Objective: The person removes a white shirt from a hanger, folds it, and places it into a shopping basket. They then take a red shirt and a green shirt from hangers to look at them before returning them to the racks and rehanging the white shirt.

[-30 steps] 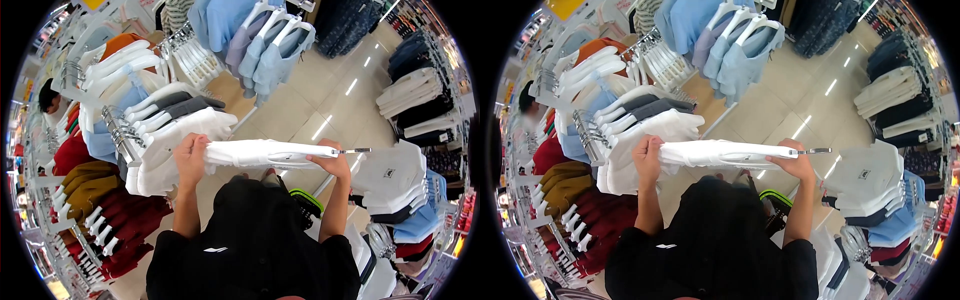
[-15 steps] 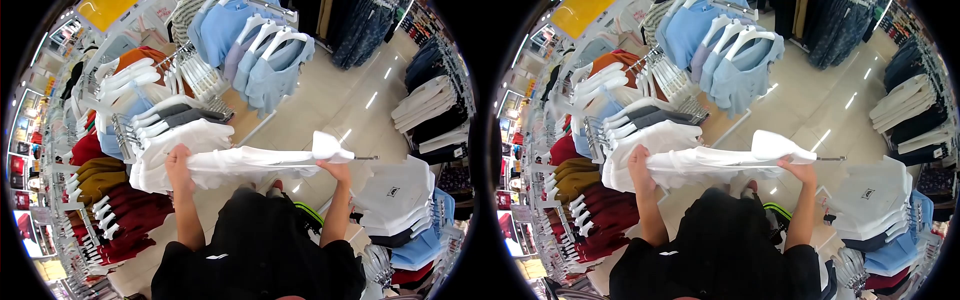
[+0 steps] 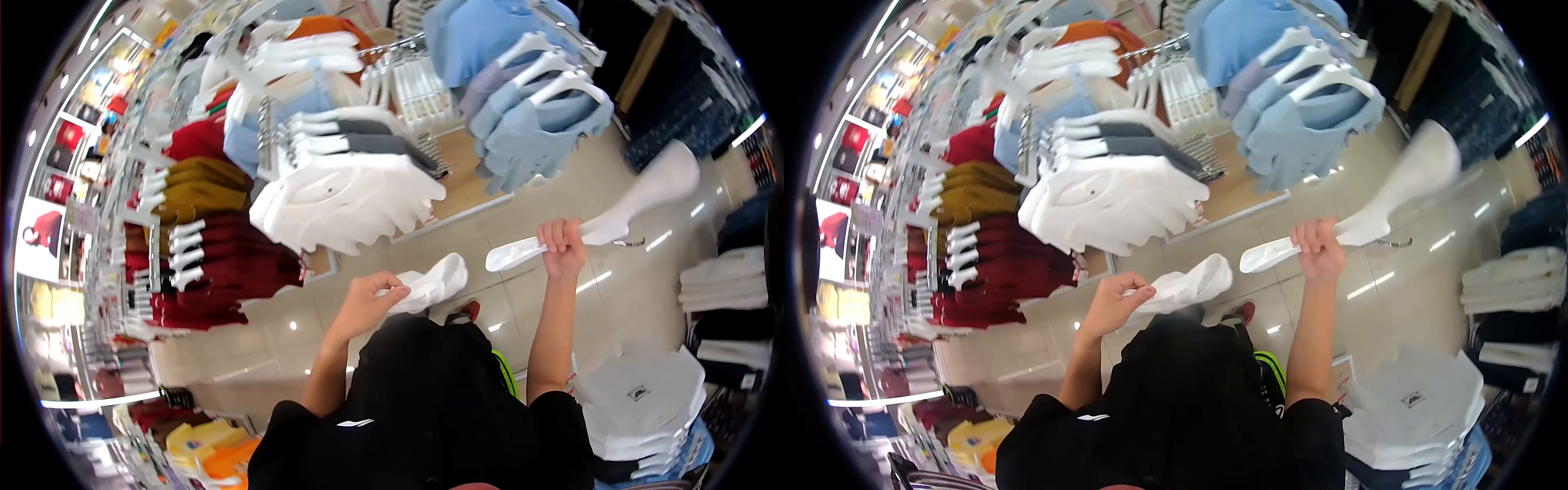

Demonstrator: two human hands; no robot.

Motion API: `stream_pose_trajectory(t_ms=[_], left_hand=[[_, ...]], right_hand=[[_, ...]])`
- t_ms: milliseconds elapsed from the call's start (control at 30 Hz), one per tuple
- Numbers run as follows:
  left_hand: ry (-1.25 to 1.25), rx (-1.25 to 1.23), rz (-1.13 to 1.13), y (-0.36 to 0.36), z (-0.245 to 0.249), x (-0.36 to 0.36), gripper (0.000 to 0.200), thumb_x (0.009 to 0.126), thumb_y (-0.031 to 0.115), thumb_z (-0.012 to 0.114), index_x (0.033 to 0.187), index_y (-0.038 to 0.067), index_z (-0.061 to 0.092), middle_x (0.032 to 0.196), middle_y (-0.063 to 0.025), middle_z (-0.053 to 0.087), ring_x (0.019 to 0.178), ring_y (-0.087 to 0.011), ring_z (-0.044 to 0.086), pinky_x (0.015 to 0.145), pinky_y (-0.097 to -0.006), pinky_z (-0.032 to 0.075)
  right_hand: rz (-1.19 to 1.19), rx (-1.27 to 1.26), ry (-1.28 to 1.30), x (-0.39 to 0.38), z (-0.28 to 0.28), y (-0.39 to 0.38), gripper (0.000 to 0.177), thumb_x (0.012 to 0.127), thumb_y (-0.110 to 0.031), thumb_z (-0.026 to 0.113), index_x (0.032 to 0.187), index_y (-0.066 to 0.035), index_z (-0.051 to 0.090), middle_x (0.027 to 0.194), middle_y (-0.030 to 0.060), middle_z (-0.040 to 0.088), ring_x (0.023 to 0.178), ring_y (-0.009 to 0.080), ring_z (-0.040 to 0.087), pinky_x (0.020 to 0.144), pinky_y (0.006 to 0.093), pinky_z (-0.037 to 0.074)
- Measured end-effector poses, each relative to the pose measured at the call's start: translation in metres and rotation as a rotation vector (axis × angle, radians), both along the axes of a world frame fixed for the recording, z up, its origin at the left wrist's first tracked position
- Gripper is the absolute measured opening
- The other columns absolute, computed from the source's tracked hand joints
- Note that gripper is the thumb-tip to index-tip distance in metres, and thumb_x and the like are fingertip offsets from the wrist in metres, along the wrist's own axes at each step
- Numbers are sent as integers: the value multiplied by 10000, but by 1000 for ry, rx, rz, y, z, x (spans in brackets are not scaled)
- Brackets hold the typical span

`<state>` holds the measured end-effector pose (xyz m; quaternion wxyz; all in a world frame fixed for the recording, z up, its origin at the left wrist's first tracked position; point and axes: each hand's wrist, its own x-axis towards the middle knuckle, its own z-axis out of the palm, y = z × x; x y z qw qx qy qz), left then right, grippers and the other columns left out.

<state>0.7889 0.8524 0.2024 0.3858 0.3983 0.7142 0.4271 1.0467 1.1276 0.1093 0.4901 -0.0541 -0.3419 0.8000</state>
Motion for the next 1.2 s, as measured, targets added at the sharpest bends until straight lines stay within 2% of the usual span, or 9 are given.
stream_pose_trajectory(t_ms=[133, 167, 267, 333, 567, 667, 933, 1033, 1200], left_hand=[[4, -124, 68, -30, -5, -1, 185, 922, 156, 743, 899, -22, 699, 792, -17, 685, 770, -66, 573, 712, -255, 475], [7, -141, 62, -36, -5, -5, 183, 920, 158, 745, 901, -19, 702, 791, -22, 690, 765, -71, 579, 709, -259, 478], [18, -104, 29, -49, -10, -14, 177, 913, 164, 750, 910, -8, 709, 793, -41, 703, 747, -92, 598, 700, -273, 487], [74, 12, -8, -60, -9, -23, 174, 907, 166, 753, 917, -3, 714, 799, -61, 711, 730, -114, 615, 691, -286, 495], [82, 50, -154, -79, -9, -55, 164, 930, 203, 714, 956, 41, 700, 807, -125, 699, 696, -271, 636, 673, -349, 497], [109, 25, -173, -86, -2, -67, 173, 937, 215, 706, 962, 44, 697, 806, -133, 693, 706, -306, 640, 669, -368, 497], [89, -33, -87, -117, -18, -86, 181, 935, 242, 709, 972, 65, 712, 789, -162, 701, 698, -344, 660, 656, -401, 501], [153, 45, -51, -127, -26, -89, 149, 927, 183, 725, 935, 35, 713, 744, -132, 705, 584, -235, 641, 591, -328, 507], [164, 48, -61, -133, -34, -94, 145, 925, 167, 722, 945, 24, 714, 770, -149, 708, 625, -255, 659, 624, -339, 528]], right_hand=[[60, -23, -471, -41, -8, -14, 272, 945, -258, 685, 794, -96, 526, 628, -26, 461, 513, 115, 417, 527, 277, 368], [5, 81, -660, -52, -16, -18, 210, 876, -205, 757, 918, -39, 635, 681, -14, 549, 513, 90, 448, 479, 267, 351], [-101, 375, -979, -99, 28, -44, 302, 781, -181, 847, 1000, -9, 730, 776, 25, 679, 671, 126, 619, 623, 319, 510], [49, 602, -1068, -121, 40, -48, 330, 789, -221, 841, 1020, -11, 734, 817, 69, 719, 720, 177, 669, 681, 337, 530], [230, 1021, -1273, -209, 90, -60, 400, 798, -319, 791, 1097, -59, 741, 913, 181, 743, 842, 376, 707, 763, 412, 549], [206, 1107, -1312, -251, 111, -73, 347, 802, -316, 790, 1012, -41, 754, 925, 190, 739, 875, 380, 700, 767, 424, 541], [282, 1322, -1407, -338, 123, -95, 414, 806, -408, 758, 1110, -128, 754, 980, 166, 748, 918, 384, 701, 835, 467, 551], [296, 1444, -1397, -354, 104, -96, 448, 822, -425, 753, 1164, -138, 732, 986, 184, 743, 957, 386, 703, 847, 487, 552], [304, 1403, -1492, -359, 76, -92, 436, 827, -424, 750, 1153, -137, 725, 1000, 167, 741, 963, 373, 701, 833, 482, 548]])
